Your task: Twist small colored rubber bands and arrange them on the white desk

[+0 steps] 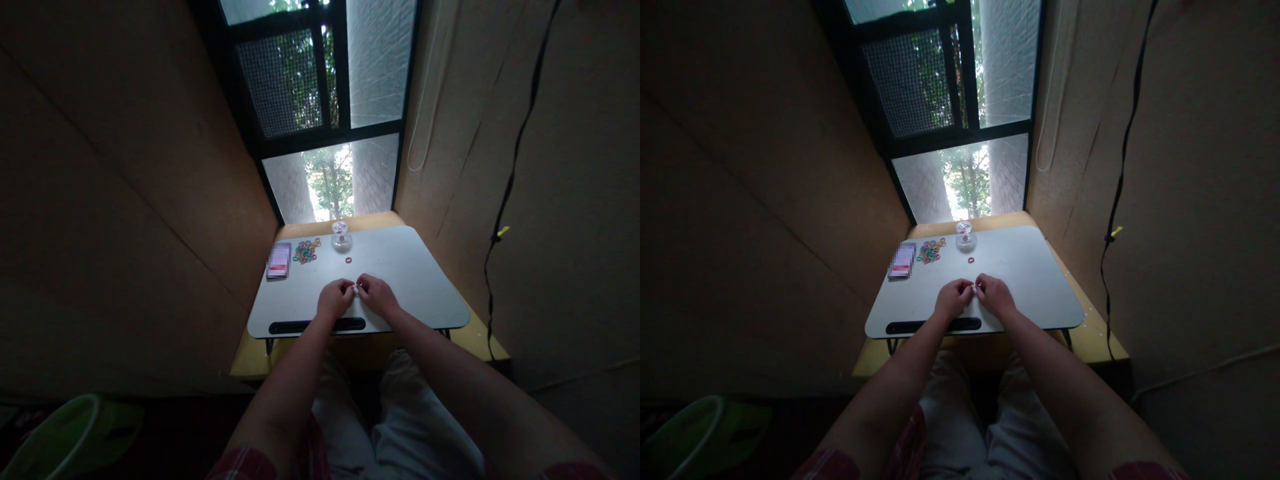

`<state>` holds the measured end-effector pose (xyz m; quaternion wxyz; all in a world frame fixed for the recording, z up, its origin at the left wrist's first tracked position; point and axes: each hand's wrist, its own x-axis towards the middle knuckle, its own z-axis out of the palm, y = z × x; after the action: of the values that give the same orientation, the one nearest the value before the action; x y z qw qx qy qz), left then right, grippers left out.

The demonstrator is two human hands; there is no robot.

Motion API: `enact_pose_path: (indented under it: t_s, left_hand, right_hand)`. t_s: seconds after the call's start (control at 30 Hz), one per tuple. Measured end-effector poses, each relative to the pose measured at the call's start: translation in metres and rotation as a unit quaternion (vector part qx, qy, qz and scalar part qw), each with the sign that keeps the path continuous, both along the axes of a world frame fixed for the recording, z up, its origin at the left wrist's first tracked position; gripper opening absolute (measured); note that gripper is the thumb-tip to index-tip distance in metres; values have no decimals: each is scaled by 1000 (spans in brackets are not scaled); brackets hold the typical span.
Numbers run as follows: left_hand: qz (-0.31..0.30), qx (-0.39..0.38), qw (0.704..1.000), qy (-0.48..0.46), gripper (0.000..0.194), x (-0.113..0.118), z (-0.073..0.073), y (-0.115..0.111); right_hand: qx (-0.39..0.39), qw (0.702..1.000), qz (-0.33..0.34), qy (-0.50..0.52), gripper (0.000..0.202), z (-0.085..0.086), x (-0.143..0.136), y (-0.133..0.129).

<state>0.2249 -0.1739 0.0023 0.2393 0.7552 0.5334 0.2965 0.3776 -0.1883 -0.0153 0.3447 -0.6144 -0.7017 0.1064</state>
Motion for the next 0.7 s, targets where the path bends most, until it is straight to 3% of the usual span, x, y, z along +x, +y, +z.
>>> enact_pose_path:
  t_s: [0.7]
  left_hand:
    - [0,28,999,19,12,-2,-5,-1]
  right_hand:
    - [22,999,49,6,20,-3,2,3]
